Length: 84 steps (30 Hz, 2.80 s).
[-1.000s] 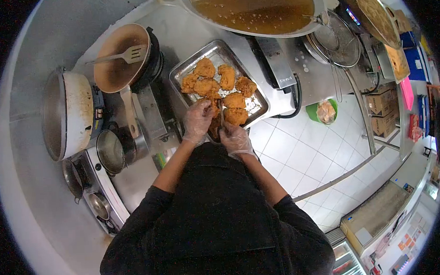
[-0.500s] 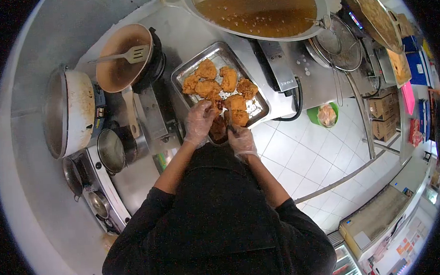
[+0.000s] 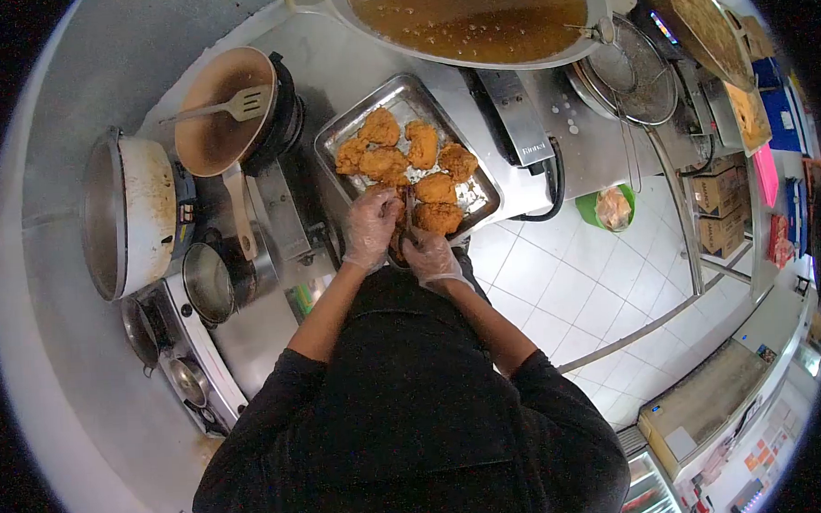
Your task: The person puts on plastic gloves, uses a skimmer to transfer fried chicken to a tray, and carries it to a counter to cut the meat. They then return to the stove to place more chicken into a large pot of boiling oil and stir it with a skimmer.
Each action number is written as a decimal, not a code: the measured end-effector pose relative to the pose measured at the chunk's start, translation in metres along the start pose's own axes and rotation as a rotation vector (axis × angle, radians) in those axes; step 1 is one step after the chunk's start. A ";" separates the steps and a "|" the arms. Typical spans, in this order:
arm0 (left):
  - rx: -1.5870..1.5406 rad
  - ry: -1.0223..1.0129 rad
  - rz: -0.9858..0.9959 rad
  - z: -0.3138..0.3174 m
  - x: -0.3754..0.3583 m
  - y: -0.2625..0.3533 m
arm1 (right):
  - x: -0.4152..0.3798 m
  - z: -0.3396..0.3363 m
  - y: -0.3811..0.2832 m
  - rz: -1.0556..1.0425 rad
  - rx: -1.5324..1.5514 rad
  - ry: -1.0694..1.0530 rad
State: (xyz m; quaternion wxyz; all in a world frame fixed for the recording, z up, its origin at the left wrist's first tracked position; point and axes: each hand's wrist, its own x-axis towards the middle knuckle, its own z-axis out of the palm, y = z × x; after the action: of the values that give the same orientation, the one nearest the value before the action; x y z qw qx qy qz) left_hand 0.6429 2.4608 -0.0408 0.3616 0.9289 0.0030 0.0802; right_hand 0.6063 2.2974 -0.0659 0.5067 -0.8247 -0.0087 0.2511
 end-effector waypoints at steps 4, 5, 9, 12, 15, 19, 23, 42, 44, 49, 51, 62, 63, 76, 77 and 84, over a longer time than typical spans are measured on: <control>0.013 -0.021 -0.031 -0.001 0.001 -0.001 | 0.000 0.007 0.016 -0.096 0.130 0.064; 0.013 -0.012 -0.031 -0.002 0.001 -0.001 | -0.004 0.006 0.015 -0.082 0.202 0.071; 0.023 -0.006 -0.052 -0.004 0.002 0.002 | -0.004 0.010 0.024 -0.056 0.241 0.156; 0.036 -0.008 -0.029 -0.005 0.005 0.004 | 0.000 0.008 0.023 -0.082 0.135 0.123; 0.030 0.002 0.001 -0.005 0.005 0.003 | 0.002 0.001 0.011 -0.017 0.021 0.070; 0.009 0.015 0.016 -0.001 0.004 -0.001 | 0.009 -0.005 0.004 0.018 -0.037 0.012; 0.030 0.013 -0.001 -0.002 0.004 0.003 | 0.020 -0.005 0.007 0.054 -0.152 -0.047; 0.002 0.066 -0.060 0.000 0.000 0.000 | 0.008 -0.022 -0.027 -0.044 -0.131 -0.094; -0.004 0.059 -0.096 -0.001 -0.001 0.004 | 0.008 -0.021 -0.028 -0.029 -0.110 -0.119; -0.011 0.036 -0.196 0.003 -0.005 -0.005 | 0.025 -0.014 -0.003 -0.092 -0.208 -0.145; -0.009 0.007 -0.237 0.000 -0.005 -0.002 | 0.023 -0.022 0.004 -0.101 -0.202 -0.116; 0.027 0.084 -0.143 -0.001 0.002 0.002 | -0.001 -0.019 0.006 -0.098 -0.048 -0.018; 0.016 0.073 -0.137 -0.003 0.005 0.005 | 0.001 -0.019 0.007 -0.115 -0.095 -0.023; -0.071 -0.037 -0.188 0.001 0.022 -0.009 | 0.003 -0.008 -0.017 -0.020 0.075 -0.022; -0.073 -0.025 -0.188 0.003 0.022 -0.010 | 0.003 -0.004 -0.019 -0.022 0.091 -0.001; -0.131 -0.012 -0.190 0.008 0.023 -0.023 | 0.008 0.009 -0.022 -0.030 -0.004 0.012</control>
State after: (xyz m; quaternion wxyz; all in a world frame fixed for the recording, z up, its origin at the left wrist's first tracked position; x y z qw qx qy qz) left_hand 0.6682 2.4742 -0.0591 0.4274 0.8993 0.0836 0.0399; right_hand 0.6148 2.3175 -0.0532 0.5088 -0.8270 -0.0186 0.2385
